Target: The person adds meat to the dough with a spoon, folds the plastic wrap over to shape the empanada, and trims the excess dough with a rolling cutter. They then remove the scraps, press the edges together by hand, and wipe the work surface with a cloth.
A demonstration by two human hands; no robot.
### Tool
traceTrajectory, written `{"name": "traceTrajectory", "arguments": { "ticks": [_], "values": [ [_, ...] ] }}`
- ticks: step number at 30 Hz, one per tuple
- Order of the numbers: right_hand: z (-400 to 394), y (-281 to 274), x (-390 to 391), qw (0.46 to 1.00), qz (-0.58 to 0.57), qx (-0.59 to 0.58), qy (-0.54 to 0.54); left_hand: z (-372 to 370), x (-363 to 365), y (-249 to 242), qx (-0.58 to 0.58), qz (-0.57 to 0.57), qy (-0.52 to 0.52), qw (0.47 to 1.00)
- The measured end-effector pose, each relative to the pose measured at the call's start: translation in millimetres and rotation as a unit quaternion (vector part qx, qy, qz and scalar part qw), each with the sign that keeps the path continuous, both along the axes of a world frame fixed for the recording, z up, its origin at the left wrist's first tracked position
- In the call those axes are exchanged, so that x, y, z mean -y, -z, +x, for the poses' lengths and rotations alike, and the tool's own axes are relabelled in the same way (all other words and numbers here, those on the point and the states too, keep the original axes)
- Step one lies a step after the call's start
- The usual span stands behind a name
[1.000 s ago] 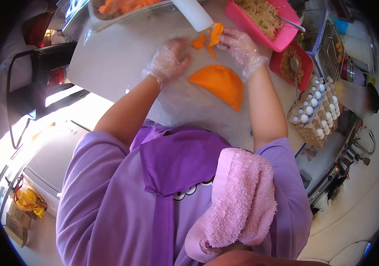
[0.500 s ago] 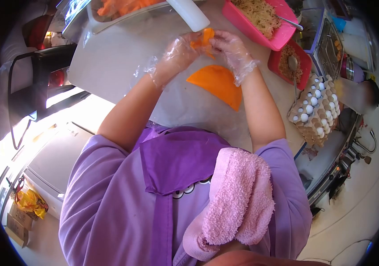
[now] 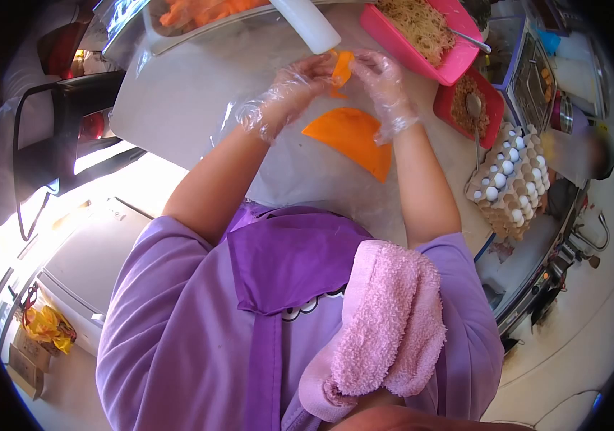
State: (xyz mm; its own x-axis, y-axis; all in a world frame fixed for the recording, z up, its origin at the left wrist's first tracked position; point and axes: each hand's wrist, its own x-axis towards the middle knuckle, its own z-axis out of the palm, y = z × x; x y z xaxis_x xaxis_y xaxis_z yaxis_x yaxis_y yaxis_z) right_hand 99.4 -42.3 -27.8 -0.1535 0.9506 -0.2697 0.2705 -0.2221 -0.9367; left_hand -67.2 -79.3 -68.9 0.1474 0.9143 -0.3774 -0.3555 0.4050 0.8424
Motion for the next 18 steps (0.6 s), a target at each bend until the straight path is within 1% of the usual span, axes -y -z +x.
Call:
{"name": "traceTrajectory", "arguments": {
  "ticks": [1,2,4,5,7,8,10,11,13,16,18],
  "values": [
    [-2,-6,3,0.984,0.114,0.138,-0.004,0,0,2,0.023,-0.016,-0.003,1.0],
    [-2,-10,4,0.984,0.114,0.139,-0.005,0,0,3,0.023,-0.016,-0.004,1.0],
    [-2,-17,6,0.962,0.205,0.179,-0.039,0,2,2,0.079,-0.041,-0.007,0.996],
    [-3,-20,8,0.962,0.204,0.179,-0.039,0,2,2,0.079,-0.041,-0.007,0.996],
    [-3,-25,10,0.957,0.18,0.167,-0.152,0,3,3,0.129,-0.041,0.002,0.991],
    [-2,-24,10,0.958,0.179,0.167,-0.151,1,3,5,0.13,-0.041,0.002,0.991],
    [0,-20,10,0.949,0.153,0.198,-0.19,2,4,11,0.152,-0.015,0.002,0.988],
    [-1,-21,11,0.949,0.152,0.198,-0.19,2,5,15,0.152,-0.016,0.002,0.988],
    [-2,-25,12,0.969,0.09,0.157,-0.168,2,5,15,0.13,-0.014,0.001,0.991],
    [-2,-19,13,0.971,0.111,0.131,-0.169,5,6,10,0.111,-0.036,-0.018,0.993],
    [-1,-16,12,0.967,0.129,0.13,-0.177,7,7,12,0.099,-0.031,-0.025,0.994]
  ]
}}
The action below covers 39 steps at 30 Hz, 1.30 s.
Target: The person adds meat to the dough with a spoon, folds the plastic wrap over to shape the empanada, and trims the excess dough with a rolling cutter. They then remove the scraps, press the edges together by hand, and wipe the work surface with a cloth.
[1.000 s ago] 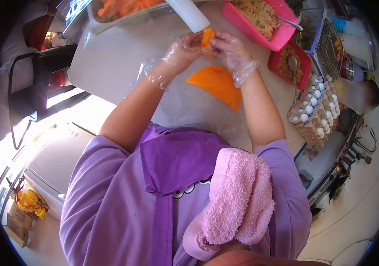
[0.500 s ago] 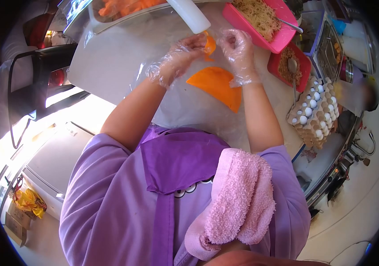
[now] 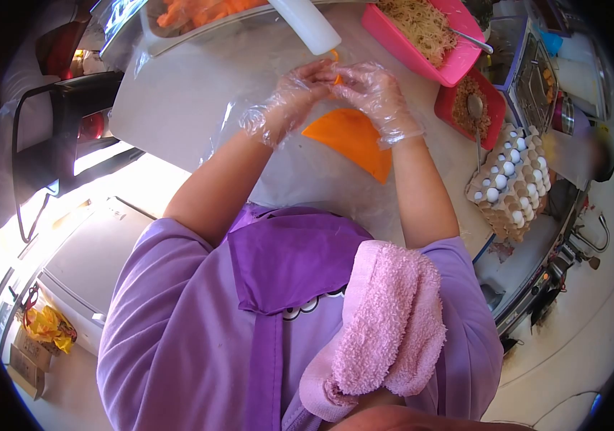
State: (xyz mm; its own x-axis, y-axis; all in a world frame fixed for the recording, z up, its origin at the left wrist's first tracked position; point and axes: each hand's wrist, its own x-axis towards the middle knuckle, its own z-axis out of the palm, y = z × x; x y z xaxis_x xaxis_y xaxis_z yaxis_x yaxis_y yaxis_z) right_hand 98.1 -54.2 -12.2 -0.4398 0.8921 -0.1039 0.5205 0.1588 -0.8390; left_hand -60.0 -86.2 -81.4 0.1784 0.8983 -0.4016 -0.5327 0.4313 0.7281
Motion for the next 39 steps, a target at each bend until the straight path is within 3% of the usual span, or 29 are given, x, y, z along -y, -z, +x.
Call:
{"name": "traceTrajectory", "arguments": {
  "ticks": [5,10,13,17,19,22,23,25,28,32,39],
  "values": [
    [0,2,0,0.999,0.045,0.018,-0.004,3,2,-1,-0.001,0.006,-0.021,1.0],
    [1,4,0,0.974,0.21,0.073,-0.048,5,3,-11,-0.015,0.01,-0.029,0.999],
    [1,9,1,0.968,0.233,0.09,-0.036,8,2,-22,-0.064,0.005,-0.027,0.998],
    [3,7,1,0.976,0.197,0.09,-0.026,10,2,-18,-0.076,0.017,-0.036,0.996],
    [5,9,2,0.998,0.055,0.004,0.04,10,1,-17,-0.085,-0.002,-0.026,0.996],
    [6,15,2,0.991,-0.048,-0.078,0.098,10,1,-12,-0.056,-0.005,-0.037,0.998],
    [7,16,2,0.991,-0.048,-0.078,0.097,10,1,-11,-0.057,-0.005,-0.038,0.998],
    [9,15,0,0.996,0.063,-0.037,0.054,10,0,-10,-0.054,-0.029,-0.039,0.997],
    [6,1,3,0.994,0.104,0.015,0.041,11,0,-6,-0.03,-0.036,-0.053,0.997],
    [-1,3,7,0.995,0.086,-0.023,0.045,13,1,-3,-0.02,-0.038,-0.049,0.998],
    [-2,9,6,0.986,0.167,-0.002,0.026,15,3,-12,-0.018,-0.029,-0.057,0.998]
  ]
}}
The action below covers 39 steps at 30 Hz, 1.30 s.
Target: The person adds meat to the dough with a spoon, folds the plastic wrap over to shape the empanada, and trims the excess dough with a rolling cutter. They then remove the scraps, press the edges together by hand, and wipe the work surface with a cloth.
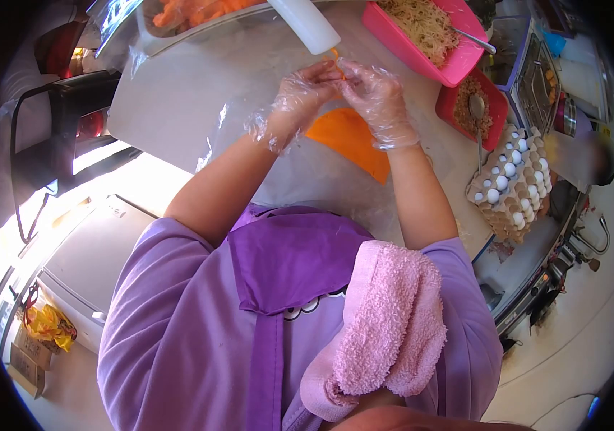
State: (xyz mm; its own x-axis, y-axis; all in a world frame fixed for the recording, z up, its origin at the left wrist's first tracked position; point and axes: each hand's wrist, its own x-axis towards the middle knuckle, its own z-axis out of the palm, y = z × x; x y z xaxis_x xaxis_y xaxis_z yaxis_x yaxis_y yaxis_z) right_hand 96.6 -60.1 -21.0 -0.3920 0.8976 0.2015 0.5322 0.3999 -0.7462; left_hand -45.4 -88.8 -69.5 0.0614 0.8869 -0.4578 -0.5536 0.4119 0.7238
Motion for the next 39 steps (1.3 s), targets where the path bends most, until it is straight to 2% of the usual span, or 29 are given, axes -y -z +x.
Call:
{"name": "traceTrajectory", "arguments": {
  "ticks": [2,5,8,11,13,16,25,29,32,34,39],
  "values": [
    [0,3,0,1.0,0.006,-0.001,0.005,1,1,-2,0.008,0.003,-0.005,1.0],
    [1,5,0,1.0,0.021,0.02,0.011,3,1,2,-0.042,0.018,-0.002,0.999],
    [1,5,1,1.0,-0.008,0.021,0.016,5,2,3,-0.064,0.039,-0.008,0.997],
    [2,12,3,0.997,-0.057,-0.025,0.04,5,3,0,-0.036,0.026,-0.009,0.999],
    [3,22,2,0.952,-0.227,-0.178,0.102,3,2,-1,0.002,0.004,-0.011,1.0],
    [7,24,0,0.949,-0.252,-0.161,0.097,2,0,3,0.003,-0.003,-0.013,1.0],
    [2,17,1,0.931,-0.285,-0.211,0.084,-1,3,2,0.039,0.011,0.002,0.999],
    [8,21,-7,0.94,-0.257,-0.203,0.091,-6,5,6,0.064,0.031,0.016,0.997],
    [16,19,-17,0.939,-0.257,-0.202,0.112,-17,4,10,0.037,0.04,0.054,0.997],
    [21,16,-22,0.905,-0.291,-0.278,0.14,-26,3,16,0.009,0.057,0.08,0.995],
    [35,11,-31,0.885,-0.314,-0.325,0.114,-41,-3,19,-0.039,0.084,0.087,0.992]
  ]
}}
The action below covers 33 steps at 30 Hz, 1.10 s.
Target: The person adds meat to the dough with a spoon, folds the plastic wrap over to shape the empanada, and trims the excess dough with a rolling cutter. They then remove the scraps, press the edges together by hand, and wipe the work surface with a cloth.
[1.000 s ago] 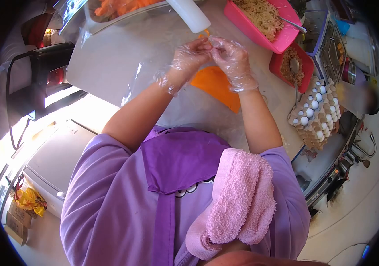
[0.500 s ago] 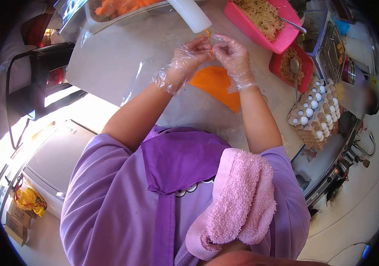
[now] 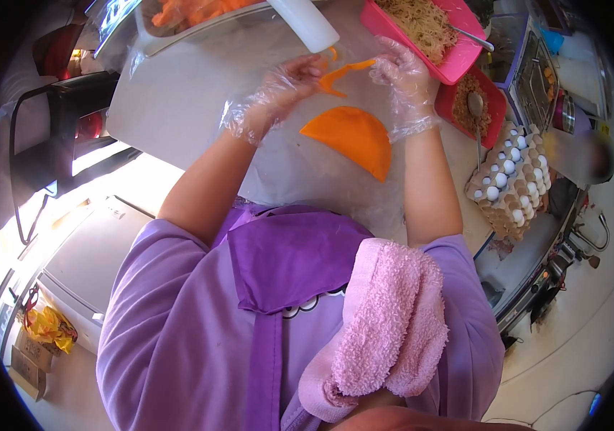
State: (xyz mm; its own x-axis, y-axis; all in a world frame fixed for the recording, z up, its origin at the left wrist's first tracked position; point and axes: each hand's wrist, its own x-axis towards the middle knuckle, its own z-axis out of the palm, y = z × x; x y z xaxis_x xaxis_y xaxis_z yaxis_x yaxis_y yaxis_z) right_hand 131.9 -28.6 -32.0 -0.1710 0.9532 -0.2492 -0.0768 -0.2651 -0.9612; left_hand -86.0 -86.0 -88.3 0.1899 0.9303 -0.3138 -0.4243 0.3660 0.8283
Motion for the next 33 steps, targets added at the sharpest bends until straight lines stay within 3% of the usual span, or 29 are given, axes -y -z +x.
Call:
{"name": "traceTrajectory", "arguments": {
  "ticks": [2,5,8,10,11,12,13,14,16,19,26,33],
  "values": [
    [-1,0,0,1.0,0.0,0.003,-0.001,-3,-2,1,-0.015,0.0,0.009,1.0],
    [-7,5,2,0.995,-0.02,0.099,0.009,-4,-3,1,-0.044,-0.024,0.002,0.999],
    [-7,22,2,0.996,-0.034,0.085,0.012,0,-3,1,-0.133,-0.027,-0.001,0.991],
    [-10,34,-1,0.985,-0.066,0.159,0.009,6,-2,2,-0.319,0.001,0.01,0.948],
    [-7,38,0,0.985,-0.066,0.16,0.01,8,-2,3,-0.319,0.001,0.01,0.948],
    [-8,35,3,0.944,0.031,0.327,-0.032,9,-2,3,-0.343,0.002,0.007,0.939],
    [-10,33,4,0.865,0.127,0.48,-0.072,10,-1,2,-0.366,0.003,0.004,0.931],
    [-12,34,4,0.865,0.127,0.48,-0.073,10,-1,4,-0.366,0.002,0.003,0.931],
    [-18,35,3,0.817,0.266,0.504,-0.092,12,-1,3,-0.401,0.032,-0.002,0.915],
    [-33,31,9,0.815,0.264,0.498,-0.137,10,0,-21,-0.406,0.031,0.035,0.913],
    [-36,37,7,0.793,0.294,0.506,-0.172,13,4,1,-0.444,0.062,0.002,0.894],
    [-36,30,2,0.769,0.317,0.521,-0.192,11,6,-12,-0.455,0.078,0.026,0.886]
  ]
}}
